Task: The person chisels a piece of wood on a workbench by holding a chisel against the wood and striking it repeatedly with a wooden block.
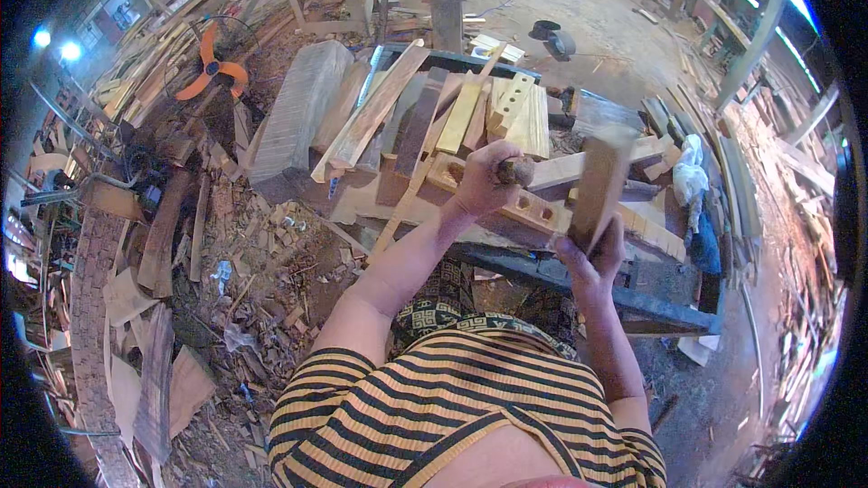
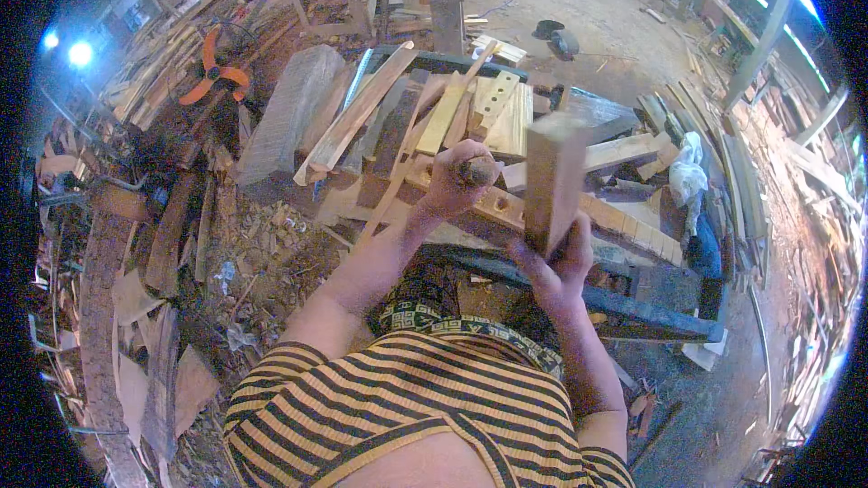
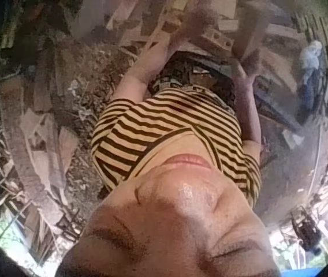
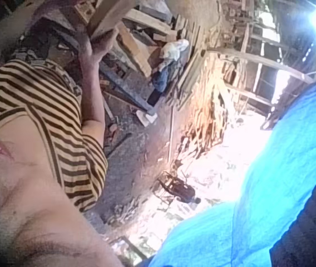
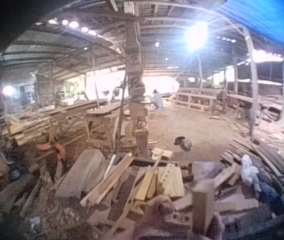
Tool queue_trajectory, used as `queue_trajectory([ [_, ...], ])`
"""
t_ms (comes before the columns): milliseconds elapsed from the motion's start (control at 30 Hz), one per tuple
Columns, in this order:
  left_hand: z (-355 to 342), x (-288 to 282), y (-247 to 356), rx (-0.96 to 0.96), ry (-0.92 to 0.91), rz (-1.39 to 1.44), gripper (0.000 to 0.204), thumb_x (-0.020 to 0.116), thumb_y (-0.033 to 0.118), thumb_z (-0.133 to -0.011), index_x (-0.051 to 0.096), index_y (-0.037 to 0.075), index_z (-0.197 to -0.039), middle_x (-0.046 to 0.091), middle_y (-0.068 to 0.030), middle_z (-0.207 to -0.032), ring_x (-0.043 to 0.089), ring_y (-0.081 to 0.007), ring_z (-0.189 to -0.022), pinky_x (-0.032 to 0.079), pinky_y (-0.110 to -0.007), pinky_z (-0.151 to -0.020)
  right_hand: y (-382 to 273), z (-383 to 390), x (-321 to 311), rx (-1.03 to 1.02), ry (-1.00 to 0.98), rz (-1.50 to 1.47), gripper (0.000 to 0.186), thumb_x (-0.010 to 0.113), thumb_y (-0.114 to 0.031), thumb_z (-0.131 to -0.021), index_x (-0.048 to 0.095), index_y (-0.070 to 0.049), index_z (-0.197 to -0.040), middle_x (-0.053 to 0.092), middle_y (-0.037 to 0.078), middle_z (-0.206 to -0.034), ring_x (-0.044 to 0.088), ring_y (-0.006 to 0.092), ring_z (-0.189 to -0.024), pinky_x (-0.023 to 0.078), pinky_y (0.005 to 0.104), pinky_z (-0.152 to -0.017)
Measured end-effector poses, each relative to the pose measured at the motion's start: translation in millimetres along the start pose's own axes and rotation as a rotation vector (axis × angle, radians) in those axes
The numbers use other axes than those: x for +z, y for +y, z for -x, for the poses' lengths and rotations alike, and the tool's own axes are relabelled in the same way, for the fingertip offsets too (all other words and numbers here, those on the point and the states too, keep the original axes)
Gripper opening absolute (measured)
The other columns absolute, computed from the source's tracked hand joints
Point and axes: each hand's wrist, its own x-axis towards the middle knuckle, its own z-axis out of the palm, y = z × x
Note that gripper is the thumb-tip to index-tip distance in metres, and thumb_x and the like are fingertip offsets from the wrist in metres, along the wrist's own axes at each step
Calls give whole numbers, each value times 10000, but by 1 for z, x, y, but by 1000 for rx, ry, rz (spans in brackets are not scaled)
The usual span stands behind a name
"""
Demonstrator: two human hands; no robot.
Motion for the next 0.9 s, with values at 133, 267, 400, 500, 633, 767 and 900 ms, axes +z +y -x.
queue_trajectory([
  [133,1,7,0,-3,14,70,282,681,-8,-646,564,33,-900,604,-110,-794,607,-249,-708,485,-329,-649,8,-1,6,-21,-193,213,513,780,-252,-723,484,-10,-1065,577,99,-984,544,172,-890,449,320,-790],
  [267,5,9,2,40,-22,146,281,685,-11,-651,571,37,-904,603,-109,-792,607,-238,-705,480,-323,-644,10,0,5,153,-272,370,453,745,-85,-699,511,-33,-1083,537,19,-902,488,122,-829,424,284,-760],
  [400,3,3,5,-427,-25,409,324,696,14,-665,605,40,-975,628,-119,-838,629,-258,-761,497,-328,-687,8,2,5,-68,-125,201,575,803,-204,-683,488,-4,-1120,630,135,-885,606,174,-828,482,320,-760],
  [500,1,-1,9,-60,-80,84,339,695,13,-664,615,40,-993,635,-120,-851,633,-254,-772,498,-329,-690,9,0,8,-78,-144,191,601,809,-212,-676,483,-1,-1134,620,126,-883,589,160,-835,471,309,-766],
  [633,3,5,10,95,56,4,320,694,6,-654,613,44,-961,625,-116,-827,621,-255,-740,486,-335,-659,8,-4,8,46,-314,497,606,808,-208,-667,483,-4,-1138,611,119,-881,568,152,-829,460,305,-764],
  [767,5,4,1,-117,-69,216,328,712,32,-654,616,46,-967,641,-128,-868,637,-285,-782,499,-349,-693,7,-3,9,-30,-189,202,515,799,-191,-666,488,-22,-1040,582,93,-823,544,151,-775,453,308,-731],
  [900,4,3,-1,-73,-37,81,341,721,33,-654,625,41,-981,647,-128,-869,643,-260,-792,501,-339,-695,9,-5,13,-57,31,-63,473,795,-222,-691,491,-18,-991,550,76,-768,529,156,-729,458,312,-705],
])
